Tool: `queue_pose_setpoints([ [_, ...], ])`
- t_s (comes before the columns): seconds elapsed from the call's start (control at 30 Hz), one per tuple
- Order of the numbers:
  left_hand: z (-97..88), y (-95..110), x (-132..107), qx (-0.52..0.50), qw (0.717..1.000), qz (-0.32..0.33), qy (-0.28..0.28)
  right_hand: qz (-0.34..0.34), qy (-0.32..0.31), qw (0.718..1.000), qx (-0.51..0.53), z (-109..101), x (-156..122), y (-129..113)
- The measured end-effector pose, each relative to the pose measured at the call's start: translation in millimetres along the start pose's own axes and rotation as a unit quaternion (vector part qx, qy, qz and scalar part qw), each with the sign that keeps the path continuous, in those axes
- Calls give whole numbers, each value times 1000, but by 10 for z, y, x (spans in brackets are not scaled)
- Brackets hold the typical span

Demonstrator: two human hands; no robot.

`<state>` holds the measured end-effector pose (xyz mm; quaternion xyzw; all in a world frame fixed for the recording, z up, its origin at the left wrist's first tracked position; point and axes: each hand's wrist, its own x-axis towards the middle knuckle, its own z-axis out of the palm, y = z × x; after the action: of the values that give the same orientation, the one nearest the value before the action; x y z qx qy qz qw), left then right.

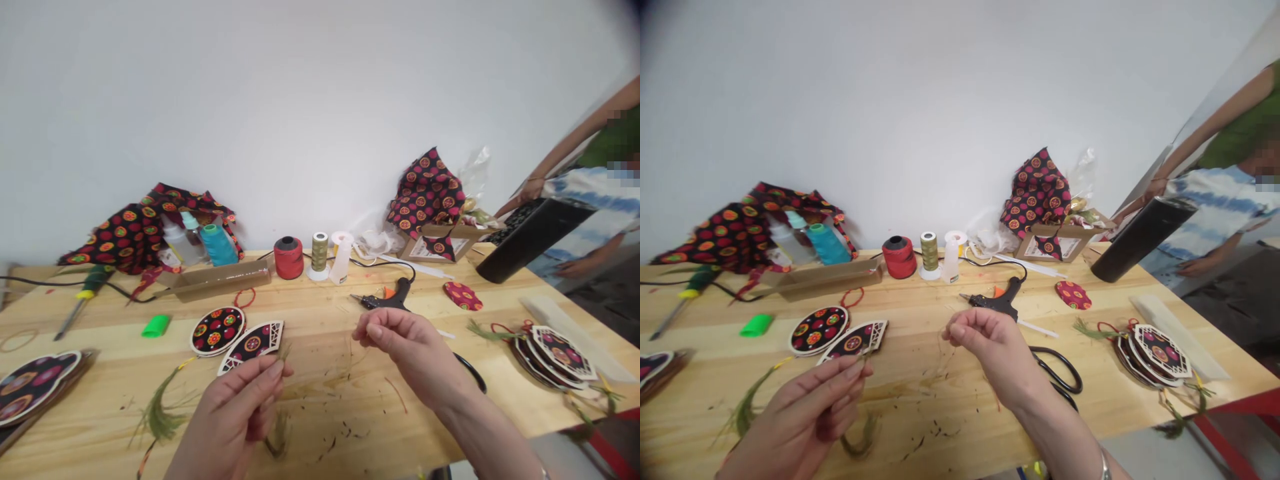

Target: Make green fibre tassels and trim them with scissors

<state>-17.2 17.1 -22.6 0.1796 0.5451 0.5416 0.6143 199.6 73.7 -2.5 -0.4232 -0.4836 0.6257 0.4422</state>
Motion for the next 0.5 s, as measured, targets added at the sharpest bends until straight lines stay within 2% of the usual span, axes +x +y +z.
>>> queue_pose_setpoints([
  [0.17, 48, 4, -11, 3, 1000, -3, -16, 21, -29, 996, 81, 23, 98, -131],
  [0.33, 86, 26, -27, 15, 999, -8, -46, 1, -45, 997, 62, 44, 224, -231],
  [0.5, 108, 17, -31, 11, 999, -10, -40, -20, -29, 999, 16, 104, 337, -299],
])
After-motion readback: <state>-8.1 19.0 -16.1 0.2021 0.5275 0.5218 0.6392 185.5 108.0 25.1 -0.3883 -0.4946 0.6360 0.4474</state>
